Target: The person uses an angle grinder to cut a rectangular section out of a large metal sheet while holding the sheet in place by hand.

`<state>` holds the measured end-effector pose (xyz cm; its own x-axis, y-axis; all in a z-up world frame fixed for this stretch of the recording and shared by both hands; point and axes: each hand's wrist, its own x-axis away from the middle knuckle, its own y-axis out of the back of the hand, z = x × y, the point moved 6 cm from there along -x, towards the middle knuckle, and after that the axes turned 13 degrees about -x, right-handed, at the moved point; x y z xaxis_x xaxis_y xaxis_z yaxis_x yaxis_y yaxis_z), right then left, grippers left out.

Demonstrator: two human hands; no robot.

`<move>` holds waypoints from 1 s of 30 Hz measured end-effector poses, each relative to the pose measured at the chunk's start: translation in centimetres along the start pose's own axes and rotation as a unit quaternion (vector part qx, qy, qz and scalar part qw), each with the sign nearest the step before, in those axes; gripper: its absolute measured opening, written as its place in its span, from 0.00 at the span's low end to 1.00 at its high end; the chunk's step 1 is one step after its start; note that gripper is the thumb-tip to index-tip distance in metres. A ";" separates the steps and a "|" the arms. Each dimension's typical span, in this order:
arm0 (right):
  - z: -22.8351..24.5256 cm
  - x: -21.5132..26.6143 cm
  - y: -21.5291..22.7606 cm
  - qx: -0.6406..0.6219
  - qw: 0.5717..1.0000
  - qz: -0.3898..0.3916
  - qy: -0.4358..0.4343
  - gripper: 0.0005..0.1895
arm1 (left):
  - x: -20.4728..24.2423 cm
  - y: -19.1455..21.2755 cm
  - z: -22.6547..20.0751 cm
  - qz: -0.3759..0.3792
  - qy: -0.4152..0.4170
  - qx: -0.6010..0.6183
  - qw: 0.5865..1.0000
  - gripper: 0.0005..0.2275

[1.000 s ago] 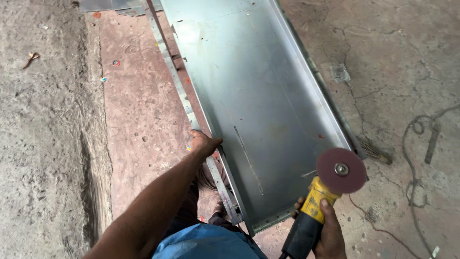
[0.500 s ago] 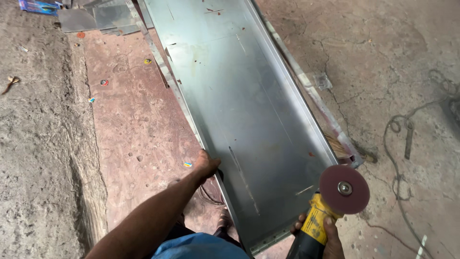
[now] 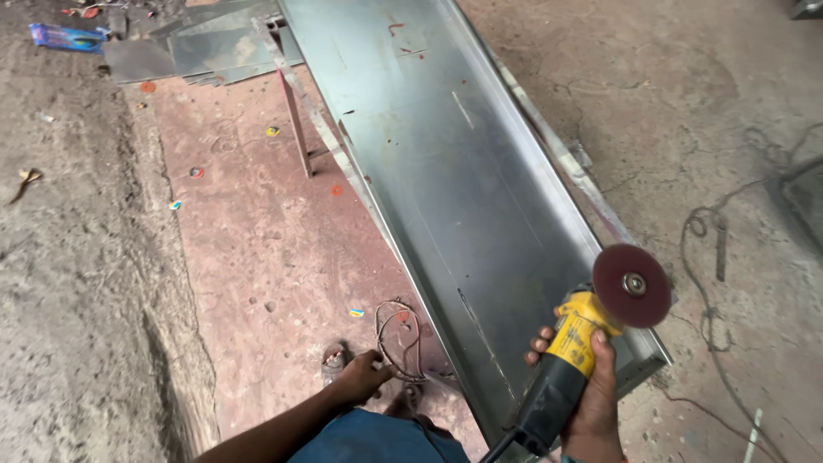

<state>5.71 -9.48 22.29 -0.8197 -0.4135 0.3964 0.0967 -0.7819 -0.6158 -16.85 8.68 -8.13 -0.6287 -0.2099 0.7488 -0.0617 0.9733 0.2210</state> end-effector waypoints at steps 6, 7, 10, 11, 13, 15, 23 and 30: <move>1.0 -0.2 -1.7 -0.011 1.000 0.019 -0.002 0.34 | -2.2 3.5 3.2 -0.110 -0.055 -0.126 0.984 0.30; 1.1 -0.4 -1.7 -0.002 1.000 0.012 -0.001 0.34 | -2.7 4.2 3.3 -0.090 -0.025 -0.120 0.988 0.30; 1.5 -0.9 -0.7 0.025 1.000 -0.012 -0.011 0.35 | -3.2 7.0 2.0 -0.104 -0.015 -0.144 0.984 0.29; 1.7 -1.3 -0.4 0.024 1.000 0.002 -0.013 0.35 | -3.0 8.9 0.4 -0.160 -0.067 -0.184 0.967 0.28; 2.3 -2.7 0.4 0.017 0.999 0.037 -0.017 0.36 | -2.1 11.3 -2.4 -0.208 -0.086 -0.245 0.943 0.27; 2.3 -4.4 1.2 -0.022 0.997 0.066 -0.026 0.37 | -1.7 14.3 -5.3 -0.190 -0.025 -0.289 0.938 0.26; 2.1 -9.9 9.3 -0.046 0.992 0.095 -0.067 0.42 | -3.8 18.7 -17.2 -0.186 -0.099 -0.566 0.797 0.33; 1.2 -14.6 19.5 -0.057 0.972 0.157 -0.168 0.45 | -10.7 20.6 -21.9 -0.123 -0.202 -0.734 0.637 0.22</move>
<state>20.21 -19.26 5.33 -0.5275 -0.7673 0.3648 0.2330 -0.5435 -0.8064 5.58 28.92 2.05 -0.9062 -0.0106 0.4226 0.4082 -0.2815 0.8684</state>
